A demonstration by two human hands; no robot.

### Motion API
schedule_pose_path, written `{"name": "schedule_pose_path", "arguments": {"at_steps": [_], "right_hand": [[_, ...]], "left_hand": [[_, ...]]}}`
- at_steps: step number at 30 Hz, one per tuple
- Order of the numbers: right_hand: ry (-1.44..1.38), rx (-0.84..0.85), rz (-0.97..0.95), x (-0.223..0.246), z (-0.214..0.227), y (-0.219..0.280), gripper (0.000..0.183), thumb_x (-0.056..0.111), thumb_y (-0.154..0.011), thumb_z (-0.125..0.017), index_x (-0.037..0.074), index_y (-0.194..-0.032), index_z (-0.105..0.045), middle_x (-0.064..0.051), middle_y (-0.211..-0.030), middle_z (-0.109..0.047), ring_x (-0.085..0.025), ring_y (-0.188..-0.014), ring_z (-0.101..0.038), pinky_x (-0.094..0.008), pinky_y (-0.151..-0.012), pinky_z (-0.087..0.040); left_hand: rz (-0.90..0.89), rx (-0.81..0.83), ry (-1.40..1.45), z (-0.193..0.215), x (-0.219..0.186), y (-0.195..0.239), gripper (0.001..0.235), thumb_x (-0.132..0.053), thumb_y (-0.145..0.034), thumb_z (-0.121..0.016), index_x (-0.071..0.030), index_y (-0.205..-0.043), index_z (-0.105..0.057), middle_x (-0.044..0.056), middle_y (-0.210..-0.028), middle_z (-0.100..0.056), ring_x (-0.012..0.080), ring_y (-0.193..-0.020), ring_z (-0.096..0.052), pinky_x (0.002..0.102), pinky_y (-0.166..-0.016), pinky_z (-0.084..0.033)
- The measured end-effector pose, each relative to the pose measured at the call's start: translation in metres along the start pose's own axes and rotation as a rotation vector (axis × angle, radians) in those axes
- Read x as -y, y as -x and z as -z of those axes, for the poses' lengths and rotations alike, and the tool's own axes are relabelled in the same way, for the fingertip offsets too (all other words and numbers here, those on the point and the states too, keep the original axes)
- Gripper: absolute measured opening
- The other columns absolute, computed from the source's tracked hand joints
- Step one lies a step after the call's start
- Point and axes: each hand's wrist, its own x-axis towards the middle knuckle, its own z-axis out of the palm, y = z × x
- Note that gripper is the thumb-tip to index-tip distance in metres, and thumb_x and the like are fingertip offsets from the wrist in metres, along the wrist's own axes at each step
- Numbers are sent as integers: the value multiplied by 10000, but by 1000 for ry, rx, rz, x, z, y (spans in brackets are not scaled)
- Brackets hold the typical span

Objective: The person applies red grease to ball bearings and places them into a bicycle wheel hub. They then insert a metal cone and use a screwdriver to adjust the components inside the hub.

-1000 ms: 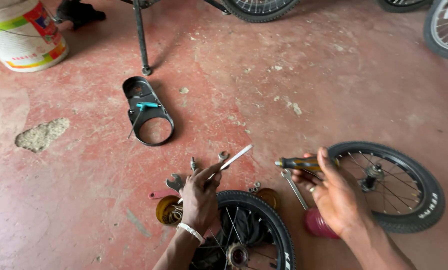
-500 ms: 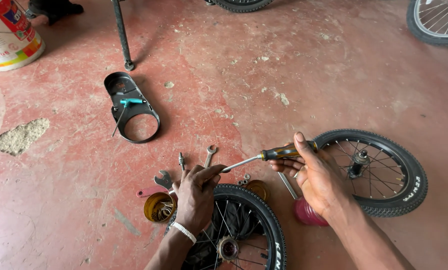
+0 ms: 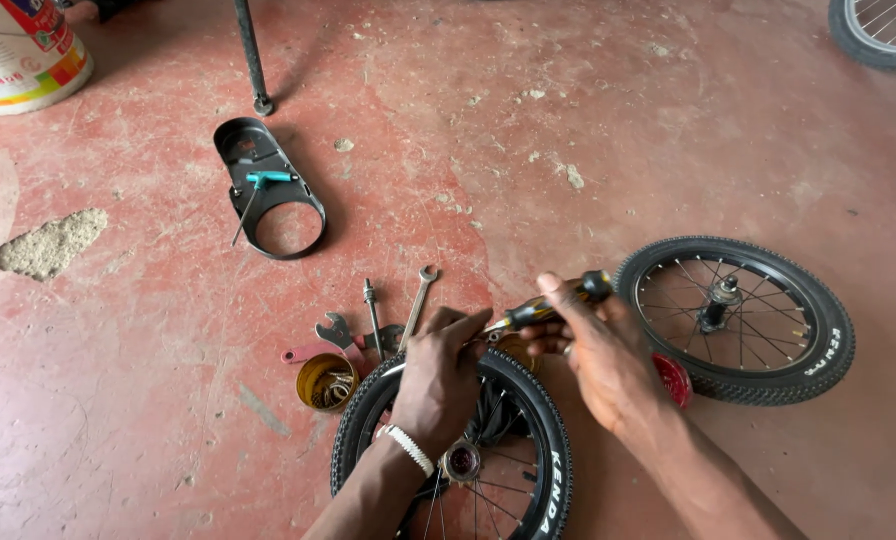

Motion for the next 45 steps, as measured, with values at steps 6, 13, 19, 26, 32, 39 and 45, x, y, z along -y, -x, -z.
{"name": "schedule_pose_path", "arguments": {"at_steps": [6, 13, 19, 26, 32, 39, 45], "right_hand": [[100, 116, -149, -7, -10, 16, 307, 236, -768, -658, -14, -943, -641, -117, -832, -637, -191, -761, -569, -326, -747, -454], [13, 149, -81, -5, 14, 27, 231, 180, -891, -516, -22, -1003, -513, -283, -922, -659, -337, -750, -662, -392, -620, -556], [299, 346, 112, -9, 21, 39, 237, 178, -874, -518, -37, -960, -570, -241, -857, -714, -282, -690, -722, -340, -563, -638], [214, 286, 36, -12, 12, 35, 269, 154, -847, -557, -69, -997, -541, -253, -842, -700, -294, -679, -707, -333, -551, -598], [296, 246, 218, 23, 7, 36, 285, 137, -851, -539, -50, -1064, -517, -226, -920, -697, -244, -746, -697, -312, -628, -613], [238, 286, 416, 30, -9, 45, 231, 34, -806, -584, -24, -1028, -559, -228, -1004, -689, -258, -875, -697, -334, -734, -637], [152, 345, 349, 19, -27, 54, 239, 48, -818, -595, -19, -1045, -566, -197, -1065, -675, -223, -891, -678, -323, -781, -615]], "left_hand": [[-94, 56, 3, -12, 12, 3, 693, 27, -580, -582, -21, -1264, -482, 171, -1213, -480, 324, -1017, -536, 382, -813, -464], [312, 342, -500, 10, 58, 43, 683, -280, -586, -790, -184, -1198, -501, 107, -1107, -472, 316, -1063, -469, 498, -933, -378], [180, 570, -800, -14, 66, 102, 940, -507, -409, -941, -73, -1120, -506, 125, -1108, -479, 319, -1017, -430, 483, -878, -341], [250, 322, -610, -18, 73, 88, 362, -273, -611, -714, -156, -948, -655, 57, -971, -568, 288, -931, -499, 427, -844, -354], [146, 129, -499, 11, 50, 41, 284, -219, -562, -745, -109, -820, -695, 93, -1013, -629, 297, -940, -580, 472, -904, -317], [147, -128, -544, 37, 35, 19, 238, -261, -626, -738, -130, -814, -676, 59, -828, -588, 248, -771, -540, 385, -795, -311], [206, -233, -573, 41, 34, 17, 242, -268, -680, -693, -119, -870, -675, 64, -869, -588, 261, -759, -557, 383, -796, -325]]}}
